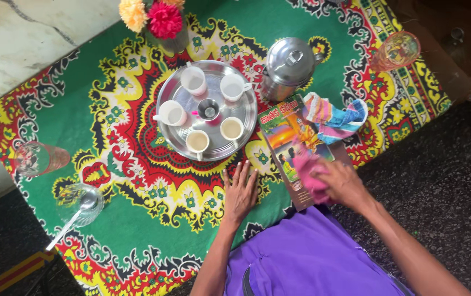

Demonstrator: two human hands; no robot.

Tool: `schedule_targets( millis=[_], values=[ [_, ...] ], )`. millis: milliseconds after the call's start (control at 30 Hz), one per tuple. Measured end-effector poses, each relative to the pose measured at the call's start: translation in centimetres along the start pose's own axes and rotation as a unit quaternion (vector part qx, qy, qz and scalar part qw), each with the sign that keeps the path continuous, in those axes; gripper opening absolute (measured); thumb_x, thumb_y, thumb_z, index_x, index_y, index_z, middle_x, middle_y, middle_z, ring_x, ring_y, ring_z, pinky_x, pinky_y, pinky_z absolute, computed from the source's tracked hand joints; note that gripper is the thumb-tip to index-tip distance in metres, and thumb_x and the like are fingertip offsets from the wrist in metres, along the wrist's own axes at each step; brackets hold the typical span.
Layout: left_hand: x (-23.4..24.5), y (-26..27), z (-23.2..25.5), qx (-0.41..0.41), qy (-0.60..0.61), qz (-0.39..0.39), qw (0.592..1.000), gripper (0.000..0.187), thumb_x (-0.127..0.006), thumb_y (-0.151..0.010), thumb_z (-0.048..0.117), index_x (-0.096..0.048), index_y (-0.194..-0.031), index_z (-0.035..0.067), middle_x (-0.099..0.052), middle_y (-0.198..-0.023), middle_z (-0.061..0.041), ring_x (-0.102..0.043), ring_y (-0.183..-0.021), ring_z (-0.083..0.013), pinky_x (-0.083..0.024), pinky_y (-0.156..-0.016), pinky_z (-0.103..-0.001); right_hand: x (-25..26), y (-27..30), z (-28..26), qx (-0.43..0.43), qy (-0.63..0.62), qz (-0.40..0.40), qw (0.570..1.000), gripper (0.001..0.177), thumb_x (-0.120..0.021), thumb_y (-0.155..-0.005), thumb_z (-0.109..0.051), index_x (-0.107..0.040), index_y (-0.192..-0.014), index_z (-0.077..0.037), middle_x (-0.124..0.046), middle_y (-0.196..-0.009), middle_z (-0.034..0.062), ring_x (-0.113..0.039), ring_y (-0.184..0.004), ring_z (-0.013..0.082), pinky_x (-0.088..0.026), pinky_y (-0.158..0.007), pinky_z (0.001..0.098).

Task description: The person arranges artificial flowers in a small vase on a patterned mat. They then use a pink cloth to wipe the surface of the mat and a book placed nearby.

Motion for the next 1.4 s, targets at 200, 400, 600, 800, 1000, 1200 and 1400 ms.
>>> schedule_targets(
  millis=[200, 400, 600, 800, 1000, 1200, 1400],
  values=[
    [-0.4, -5.2, 5.5, -0.039, 0.120, 0.026, 0.992, 0.036, -0.065, -0.095, 0.013, -0.064, -0.131, 0.010, -0.042, -0.165, -0.016, -0.040, -0.152, -0.0327, -0.033, -0.124, -0.053, -0.9, 5.6, 6.8, 0.008, -0.214, -0.057, 0.975, 0.063, -0.085, -0.061, -0.010, -0.072, -0.122, -0.021, -0.059, -0.136, 0.0046, -0.057, -0.123, 0.0278, -0.049, -0.104, 0.0415],
    [-2.6, -15.2, 15.0, -0.101, 0.079, 0.003, 0.992, 0.051, -0.065, -0.085, 0.014, -0.059, -0.136, 0.010, -0.042, -0.160, -0.016, -0.039, -0.146, -0.0377, -0.038, -0.107, -0.064, 2.8, 5.1, 18.4, -0.141, -0.115, 0.181, 0.967, 0.059, -0.079, -0.073, -0.012, -0.068, -0.131, -0.016, -0.057, -0.139, 0.0121, -0.056, -0.127, 0.0327, -0.047, -0.107, 0.0444],
    [-7.3, -19.3, 16.4, -0.014, -0.040, -0.025, 0.999, 0.044, -0.062, -0.091, 0.018, -0.058, -0.134, 0.009, -0.043, -0.156, -0.015, -0.040, -0.145, -0.0382, -0.040, -0.102, -0.068, 2.2, 0.5, 19.6, -0.130, -0.006, 0.092, 0.987, 0.059, -0.080, -0.073, -0.021, -0.068, -0.131, -0.020, -0.058, -0.137, 0.0081, -0.059, -0.118, 0.0326, -0.052, -0.102, 0.0435],
    [-4.8, -19.1, 14.2, -0.008, 0.182, -0.007, 0.983, 0.029, -0.057, -0.088, 0.005, -0.059, -0.116, 0.005, -0.063, -0.118, -0.012, -0.059, -0.118, -0.0354, -0.049, -0.097, -0.049, 4.6, 4.0, 29.2, -0.302, -0.010, 0.152, 0.941, 0.044, -0.080, -0.078, -0.020, -0.077, -0.122, -0.019, -0.064, -0.128, 0.0156, -0.059, -0.111, 0.0392, -0.052, -0.093, 0.0488],
    [-1.1, -14.7, 14.0, 0.081, 0.181, -0.089, 0.976, 0.019, -0.063, -0.080, 0.017, -0.063, -0.097, 0.009, -0.063, -0.097, -0.009, -0.061, -0.098, -0.0312, -0.046, -0.094, -0.047, 6.7, -1.4, 24.3, -0.110, -0.086, 0.203, 0.969, 0.043, -0.073, -0.080, -0.015, -0.074, -0.123, -0.018, -0.065, -0.133, 0.0092, -0.062, -0.120, 0.0308, -0.050, -0.108, 0.0433],
    [-4.1, -14.9, 16.0, 0.050, -0.023, 0.003, 0.998, 0.052, -0.062, -0.086, 0.030, -0.060, -0.133, 0.008, -0.049, -0.149, -0.017, -0.039, -0.143, -0.0348, -0.025, -0.115, -0.060, 4.7, -10.8, 11.2, 0.015, 0.000, 0.052, 0.999, 0.057, -0.081, -0.073, -0.021, -0.068, -0.129, -0.023, -0.052, -0.140, 0.0061, -0.056, -0.115, 0.0319, -0.051, -0.092, 0.0469],
    [-7.0, -13.5, 15.3, 0.060, -0.041, -0.033, 0.997, 0.063, -0.059, -0.092, 0.034, -0.050, -0.151, 0.013, -0.036, -0.163, -0.013, -0.028, -0.153, -0.0305, -0.012, -0.125, -0.056, 3.6, -12.0, 13.1, 0.009, 0.065, 0.025, 0.998, 0.047, -0.076, -0.084, -0.020, -0.070, -0.130, -0.026, -0.050, -0.143, 0.0036, -0.056, -0.116, 0.0309, -0.051, -0.091, 0.0497]
  ],
)
Point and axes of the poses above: each hand's wrist, its own y-axis away from the middle knuckle, its own x-axis out of the back of the hand, z = x × y, the point moved 4 cm from there along -y, towards the middle knuckle
